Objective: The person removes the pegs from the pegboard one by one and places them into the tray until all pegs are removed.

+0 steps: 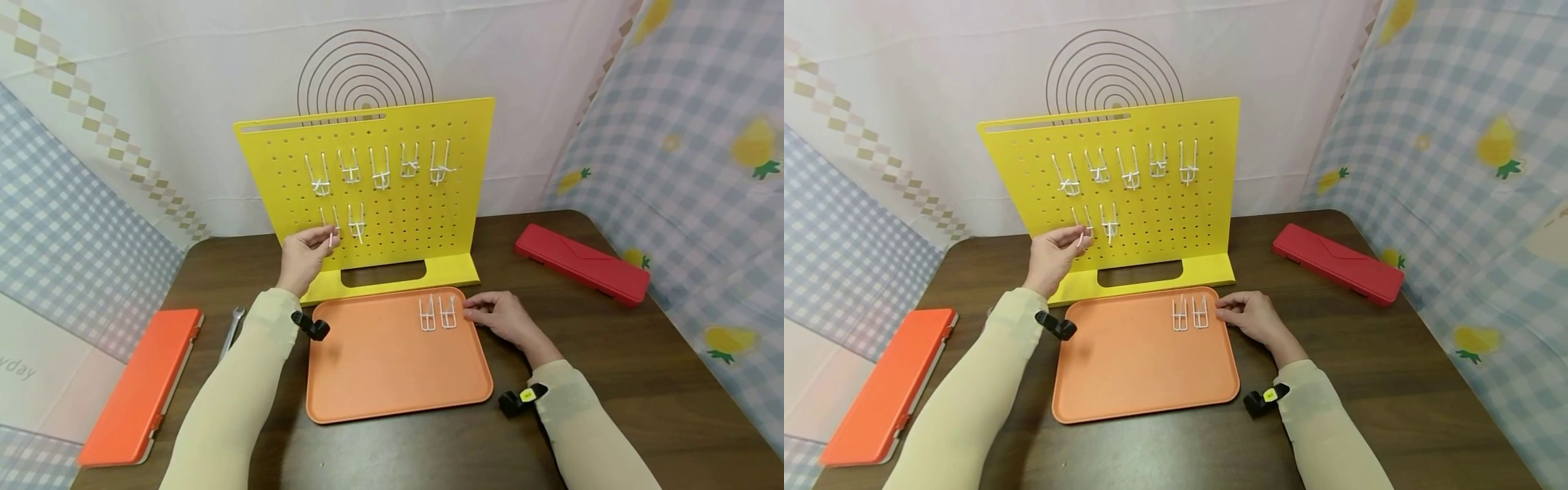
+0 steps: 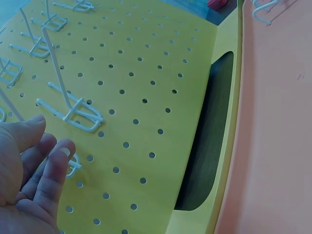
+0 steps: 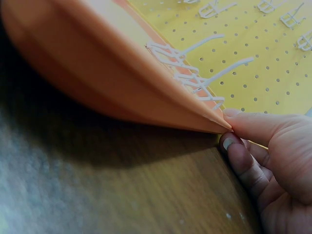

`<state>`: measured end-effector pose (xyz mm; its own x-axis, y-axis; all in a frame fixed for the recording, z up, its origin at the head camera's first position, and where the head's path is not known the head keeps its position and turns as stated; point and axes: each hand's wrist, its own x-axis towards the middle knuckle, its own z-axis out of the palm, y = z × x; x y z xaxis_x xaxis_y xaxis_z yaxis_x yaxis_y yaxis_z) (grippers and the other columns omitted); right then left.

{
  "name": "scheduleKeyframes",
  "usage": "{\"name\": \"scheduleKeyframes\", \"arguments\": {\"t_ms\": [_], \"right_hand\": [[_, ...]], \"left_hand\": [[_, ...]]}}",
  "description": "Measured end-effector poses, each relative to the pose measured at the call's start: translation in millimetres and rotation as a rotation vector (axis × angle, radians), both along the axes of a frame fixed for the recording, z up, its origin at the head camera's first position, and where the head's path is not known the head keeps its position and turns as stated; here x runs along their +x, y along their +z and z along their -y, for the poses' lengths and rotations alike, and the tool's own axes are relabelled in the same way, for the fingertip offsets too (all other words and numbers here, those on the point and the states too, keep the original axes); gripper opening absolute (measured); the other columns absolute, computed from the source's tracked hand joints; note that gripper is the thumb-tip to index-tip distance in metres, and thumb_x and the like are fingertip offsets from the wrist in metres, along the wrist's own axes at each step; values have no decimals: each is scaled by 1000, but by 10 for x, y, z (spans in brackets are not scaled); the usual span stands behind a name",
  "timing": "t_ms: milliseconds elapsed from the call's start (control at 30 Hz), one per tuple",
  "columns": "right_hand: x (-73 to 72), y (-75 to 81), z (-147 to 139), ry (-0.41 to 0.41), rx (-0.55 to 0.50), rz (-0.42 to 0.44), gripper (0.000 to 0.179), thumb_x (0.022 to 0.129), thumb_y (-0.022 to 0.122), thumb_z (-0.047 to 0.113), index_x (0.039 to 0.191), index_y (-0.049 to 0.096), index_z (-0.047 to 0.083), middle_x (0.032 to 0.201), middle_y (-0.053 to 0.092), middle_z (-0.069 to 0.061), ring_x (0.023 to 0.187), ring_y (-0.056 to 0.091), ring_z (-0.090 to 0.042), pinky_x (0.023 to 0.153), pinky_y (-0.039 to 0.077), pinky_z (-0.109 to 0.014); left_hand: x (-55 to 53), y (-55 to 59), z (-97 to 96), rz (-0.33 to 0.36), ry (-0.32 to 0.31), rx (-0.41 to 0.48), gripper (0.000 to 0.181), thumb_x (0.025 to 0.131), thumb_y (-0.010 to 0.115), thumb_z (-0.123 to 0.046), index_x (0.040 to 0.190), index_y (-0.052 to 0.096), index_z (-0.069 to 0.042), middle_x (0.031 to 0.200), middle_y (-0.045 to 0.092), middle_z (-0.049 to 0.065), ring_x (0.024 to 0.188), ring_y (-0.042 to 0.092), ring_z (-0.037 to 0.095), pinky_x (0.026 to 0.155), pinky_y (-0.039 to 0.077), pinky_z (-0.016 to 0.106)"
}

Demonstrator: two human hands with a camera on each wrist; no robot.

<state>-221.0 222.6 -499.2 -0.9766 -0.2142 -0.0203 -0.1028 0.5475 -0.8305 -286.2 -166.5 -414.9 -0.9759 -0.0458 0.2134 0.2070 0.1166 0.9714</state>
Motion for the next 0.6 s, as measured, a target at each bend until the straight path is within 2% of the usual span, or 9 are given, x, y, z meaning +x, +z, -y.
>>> {"name": "scheduleKeyframes", "arguments": {"t_ms": [267, 467, 600], "right_hand": [[2, -3, -6, 4, -11, 9, 21, 84, 77, 24, 102, 75, 14, 93, 70, -2, 80, 62, -18, 66, 53, -28], [1, -3, -5, -1, -5, 17, 21, 84, 77, 25, 102, 75, 14, 92, 70, -2, 80, 61, -18, 67, 53, -29], [2, 3, -6, -1, -6, 21, 21, 84, 77, 25, 102, 75, 14, 91, 70, -2, 79, 61, -19, 67, 52, -29]], "left_hand": [[11, -14, -12, -13, 22, 8, 28, 88, 70, -10, 116, 70, -4, 111, 69, 16, 95, 69, 19, 78, 56, 30], [10, -19, -22, -25, 24, 20, 30, 87, 71, -14, 115, 70, -3, 111, 69, 14, 95, 69, 18, 80, 55, 33], [21, -19, -29, -26, 23, 28, 30, 87, 72, -13, 114, 70, -2, 112, 69, 15, 96, 69, 18, 82, 54, 30]]}}
